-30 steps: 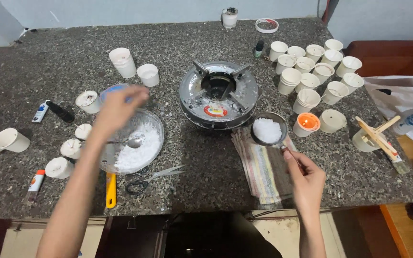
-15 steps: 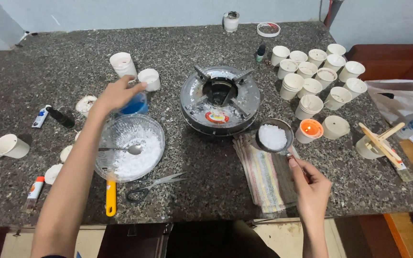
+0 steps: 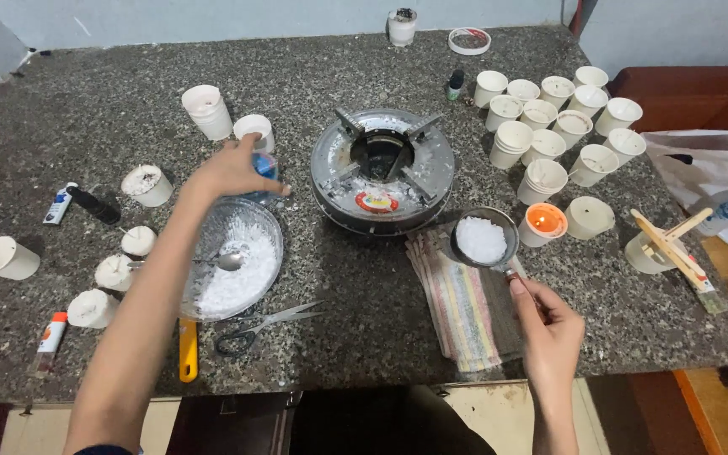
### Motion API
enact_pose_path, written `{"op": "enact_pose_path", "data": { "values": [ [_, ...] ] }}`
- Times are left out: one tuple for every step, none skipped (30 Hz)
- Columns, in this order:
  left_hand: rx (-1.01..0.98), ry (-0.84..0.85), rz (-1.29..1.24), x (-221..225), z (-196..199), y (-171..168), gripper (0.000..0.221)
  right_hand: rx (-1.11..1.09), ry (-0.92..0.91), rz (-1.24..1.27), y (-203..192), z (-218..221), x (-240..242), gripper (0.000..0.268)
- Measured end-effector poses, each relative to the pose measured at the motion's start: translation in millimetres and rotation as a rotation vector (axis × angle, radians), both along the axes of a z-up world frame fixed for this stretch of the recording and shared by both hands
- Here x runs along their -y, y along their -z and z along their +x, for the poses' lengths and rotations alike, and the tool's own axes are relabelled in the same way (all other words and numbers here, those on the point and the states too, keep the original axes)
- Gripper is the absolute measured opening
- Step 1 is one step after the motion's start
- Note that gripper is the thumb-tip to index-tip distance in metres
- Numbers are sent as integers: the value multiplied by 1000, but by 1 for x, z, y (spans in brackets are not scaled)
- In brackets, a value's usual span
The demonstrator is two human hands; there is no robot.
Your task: Preparing small paper cups for candle making by cutting wicks and filling them with wax powder.
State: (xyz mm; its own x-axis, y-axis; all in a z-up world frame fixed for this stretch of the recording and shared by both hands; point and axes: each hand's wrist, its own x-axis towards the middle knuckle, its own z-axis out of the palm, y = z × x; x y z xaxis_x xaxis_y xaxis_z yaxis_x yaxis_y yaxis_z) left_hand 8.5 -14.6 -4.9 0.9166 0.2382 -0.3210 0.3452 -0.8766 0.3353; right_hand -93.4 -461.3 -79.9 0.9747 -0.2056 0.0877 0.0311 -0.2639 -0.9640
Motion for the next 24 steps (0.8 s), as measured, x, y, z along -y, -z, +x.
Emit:
{"op": "enact_pose_path", "data": {
  "values": [
    [-1, 0, -1, 2, 1, 1, 110, -1, 0, -1, -1, -1, 1, 23],
    [39, -4, 37, 5, 3, 2, 108, 1, 1, -11, -1, -1, 1, 24],
    [80, -8, 74, 7, 5, 3, 108, 4, 1, -21, -2, -1, 2, 25],
    [81, -7, 74, 11, 1, -6, 108, 4, 2, -21, -1, -1, 3, 25],
    [113, -45, 26, 16, -1, -16, 111, 1, 9, -12, 0, -1, 5, 24],
    [145, -83, -22, 20, -4, -25, 115, -2, 17, -2, 2, -1, 6, 23],
    [144, -84, -22, 21, -10, -34, 115, -3, 15, -2, 1, -2, 7, 23],
    [214, -44, -11, 22, -16, -43, 113, -4, 20, -18, 0, -3, 7, 24],
    [285, -4, 1, 23, -21, -53, 112, -3, 24, -33, -1, -3, 7, 24],
    [286, -7, 2, 31, -33, -64, 112, -3, 22, -32, 1, -3, 8, 24],
    [316, 42, -34, 39, -46, -75, 116, 1, 17, -39, 4, -3, 9, 25],
    [347, 90, -70, 47, -58, -86, 121, 5, 12, -46, 6, -3, 10, 25],
    [346, 87, -69, 62, -75, -96, 121, 4, 9, -45, 8, -3, 10, 25],
    [259, 103, -98, 78, -93, -106, 118, 13, 6, -46, 10, -3, 10, 24],
    [173, 119, -127, 94, -110, -116, 116, 22, 2, -47, 12, -3, 10, 23],
    [173, 115, -127, 99, -124, -109, 116, 21, -2, -46, 13, -3, 10, 23],
    [110, 177, -176, 104, -138, -102, 118, 24, -6, -48, 15, -3, 10, 23],
    [46, 239, -225, 110, -152, -94, 121, 26, -11, -49, 16, -3, 10, 23],
    [47, 236, -224, 111, -162, -81, 121, 27, -14, -48, 16, -3, 9, 23],
    [37, 269, -245, 112, -173, -69, 125, 23, -10, -34, 17, -4, 8, 21],
    [24, 302, -266, 114, -184, -56, 129, 18, -5, -20, 17, -5, 8, 20],
    [24, 299, -265, 116, -186, -50, 129, 18, -8, -20, 18, -5, 7, 20],
    [16, 244, -250, 119, -189, -44, 123, 20, -12, -23, 19, -5, 7, 20],
    [7, 189, -235, 121, -192, -39, 116, 23, -16, -26, 19, -6, 6, 20]
  ]
}}
